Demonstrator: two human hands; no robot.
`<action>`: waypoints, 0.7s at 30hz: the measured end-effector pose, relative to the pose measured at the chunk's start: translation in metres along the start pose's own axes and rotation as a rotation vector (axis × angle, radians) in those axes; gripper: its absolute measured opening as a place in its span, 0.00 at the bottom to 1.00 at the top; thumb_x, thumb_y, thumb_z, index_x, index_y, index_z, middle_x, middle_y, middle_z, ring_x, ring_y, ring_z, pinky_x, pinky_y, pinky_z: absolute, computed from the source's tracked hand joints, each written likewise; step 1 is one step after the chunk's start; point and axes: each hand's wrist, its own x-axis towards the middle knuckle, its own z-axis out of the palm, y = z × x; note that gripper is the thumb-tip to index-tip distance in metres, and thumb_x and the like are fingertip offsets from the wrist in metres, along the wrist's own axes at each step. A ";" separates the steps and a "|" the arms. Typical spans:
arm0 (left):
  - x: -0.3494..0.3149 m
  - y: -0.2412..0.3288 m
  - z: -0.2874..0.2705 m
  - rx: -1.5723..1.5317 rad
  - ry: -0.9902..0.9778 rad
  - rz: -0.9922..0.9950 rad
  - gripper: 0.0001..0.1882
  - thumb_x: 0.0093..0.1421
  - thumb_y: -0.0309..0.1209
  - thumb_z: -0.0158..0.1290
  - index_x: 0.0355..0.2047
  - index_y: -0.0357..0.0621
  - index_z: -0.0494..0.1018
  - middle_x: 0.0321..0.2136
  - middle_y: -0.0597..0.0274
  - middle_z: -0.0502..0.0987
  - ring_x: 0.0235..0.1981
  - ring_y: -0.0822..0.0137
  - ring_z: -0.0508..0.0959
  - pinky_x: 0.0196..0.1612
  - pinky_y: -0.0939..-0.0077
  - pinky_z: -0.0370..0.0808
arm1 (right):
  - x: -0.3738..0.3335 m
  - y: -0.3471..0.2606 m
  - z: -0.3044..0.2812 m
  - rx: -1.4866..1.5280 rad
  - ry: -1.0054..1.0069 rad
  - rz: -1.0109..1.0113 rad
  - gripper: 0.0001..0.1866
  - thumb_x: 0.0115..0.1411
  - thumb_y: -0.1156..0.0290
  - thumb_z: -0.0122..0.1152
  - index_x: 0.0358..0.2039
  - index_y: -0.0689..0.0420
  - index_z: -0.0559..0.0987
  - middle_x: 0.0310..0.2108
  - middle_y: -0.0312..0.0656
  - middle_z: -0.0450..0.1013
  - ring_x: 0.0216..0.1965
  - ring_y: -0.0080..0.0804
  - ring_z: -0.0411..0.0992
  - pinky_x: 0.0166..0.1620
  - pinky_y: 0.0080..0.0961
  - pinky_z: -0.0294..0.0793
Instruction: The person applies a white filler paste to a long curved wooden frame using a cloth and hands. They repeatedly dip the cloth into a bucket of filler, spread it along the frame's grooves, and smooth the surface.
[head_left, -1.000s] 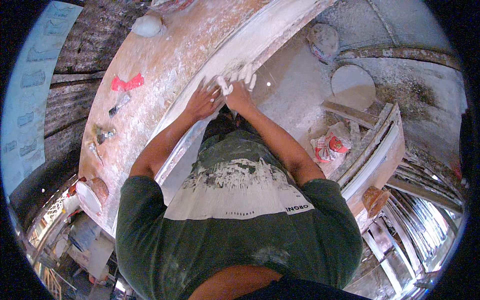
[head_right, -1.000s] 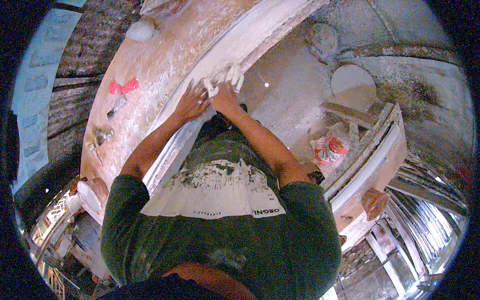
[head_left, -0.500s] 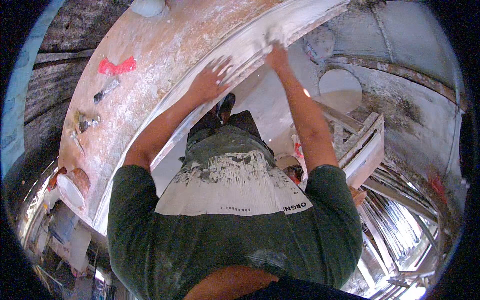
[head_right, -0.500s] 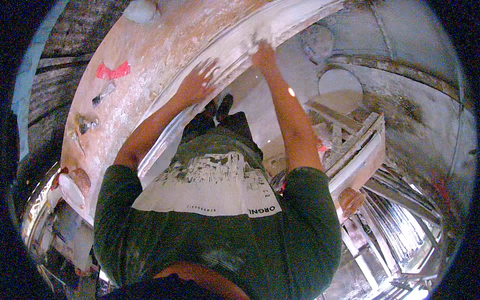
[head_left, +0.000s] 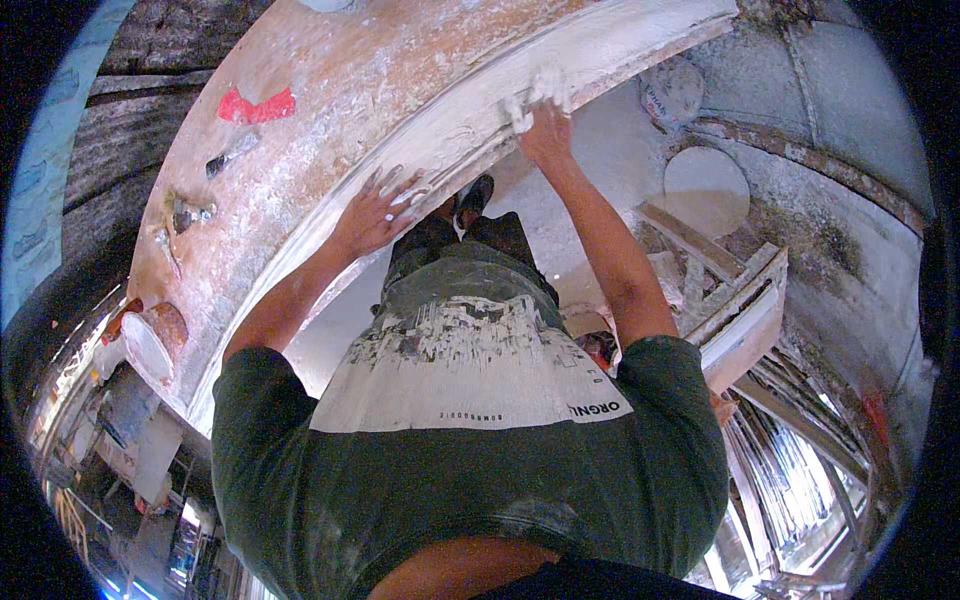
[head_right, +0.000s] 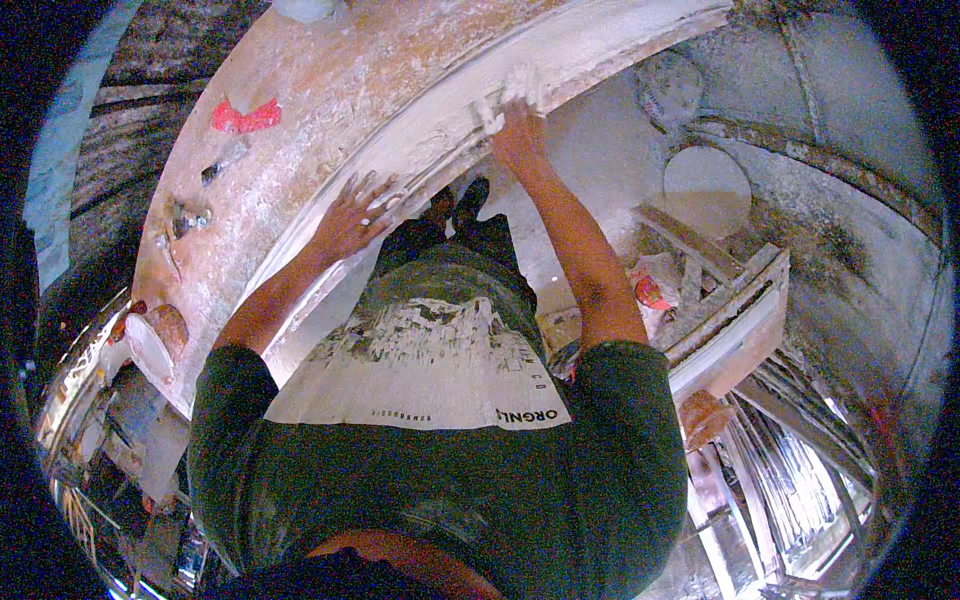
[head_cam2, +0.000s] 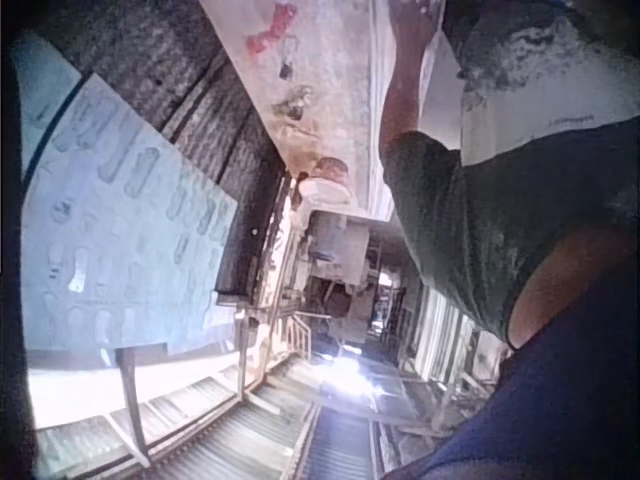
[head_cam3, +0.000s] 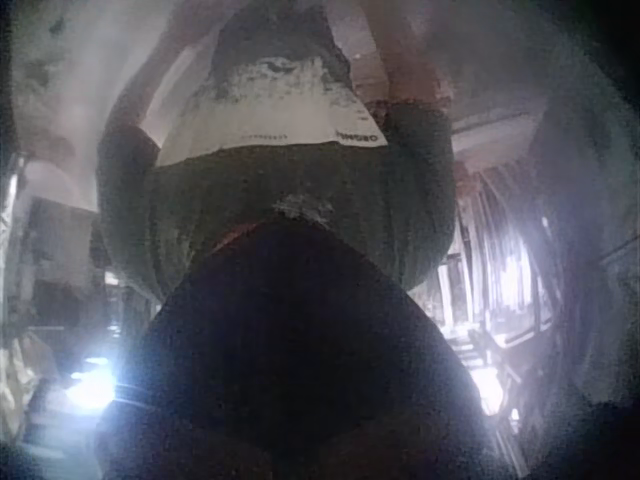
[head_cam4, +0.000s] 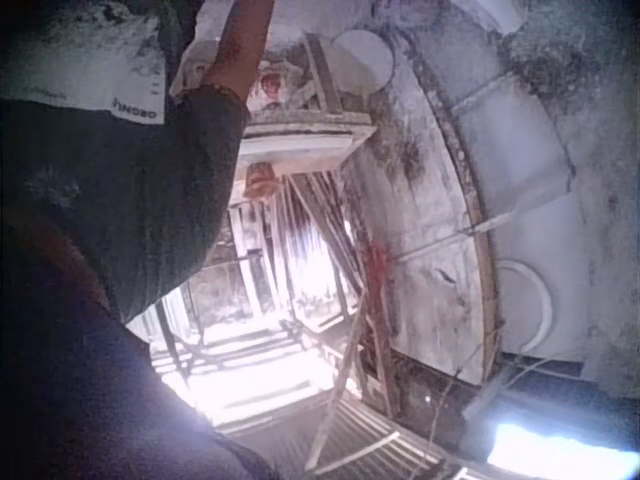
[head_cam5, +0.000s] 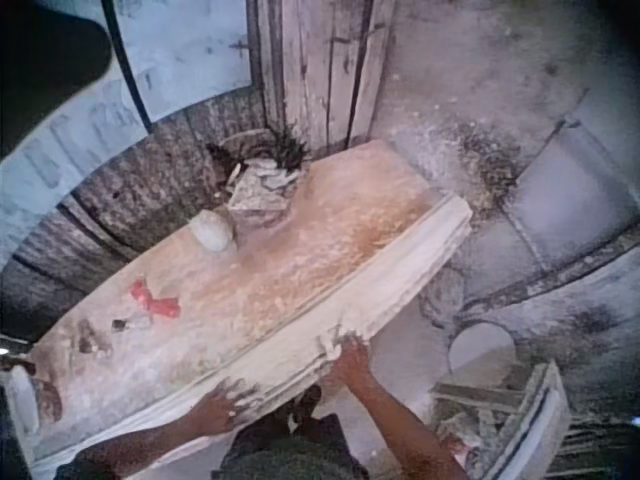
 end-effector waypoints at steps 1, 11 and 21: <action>0.002 -0.001 0.002 0.025 -0.011 0.017 0.24 0.64 0.46 0.37 0.57 0.54 0.63 0.65 0.68 0.49 0.65 0.61 0.49 0.66 0.58 0.43 | -0.015 0.001 0.022 0.180 -0.194 0.079 0.23 0.54 0.52 0.52 0.43 0.55 0.75 0.48 0.55 0.68 0.53 0.49 0.64 0.56 0.43 0.61; 0.087 -0.008 0.020 0.131 0.163 0.110 0.22 0.63 0.45 0.38 0.56 0.58 0.65 0.63 0.73 0.53 0.64 0.69 0.52 0.67 0.58 0.40 | -0.058 0.002 0.032 0.519 0.015 0.098 0.25 0.55 0.63 0.52 0.54 0.58 0.68 0.55 0.57 0.61 0.58 0.58 0.57 0.61 0.47 0.53; 0.247 0.000 0.006 0.076 0.203 0.061 0.24 0.64 0.47 0.36 0.58 0.56 0.63 0.65 0.68 0.48 0.65 0.59 0.50 0.65 0.58 0.47 | -0.048 0.031 -0.011 0.469 0.054 0.309 0.25 0.52 0.61 0.56 0.49 0.61 0.70 0.53 0.60 0.63 0.57 0.57 0.59 0.60 0.47 0.55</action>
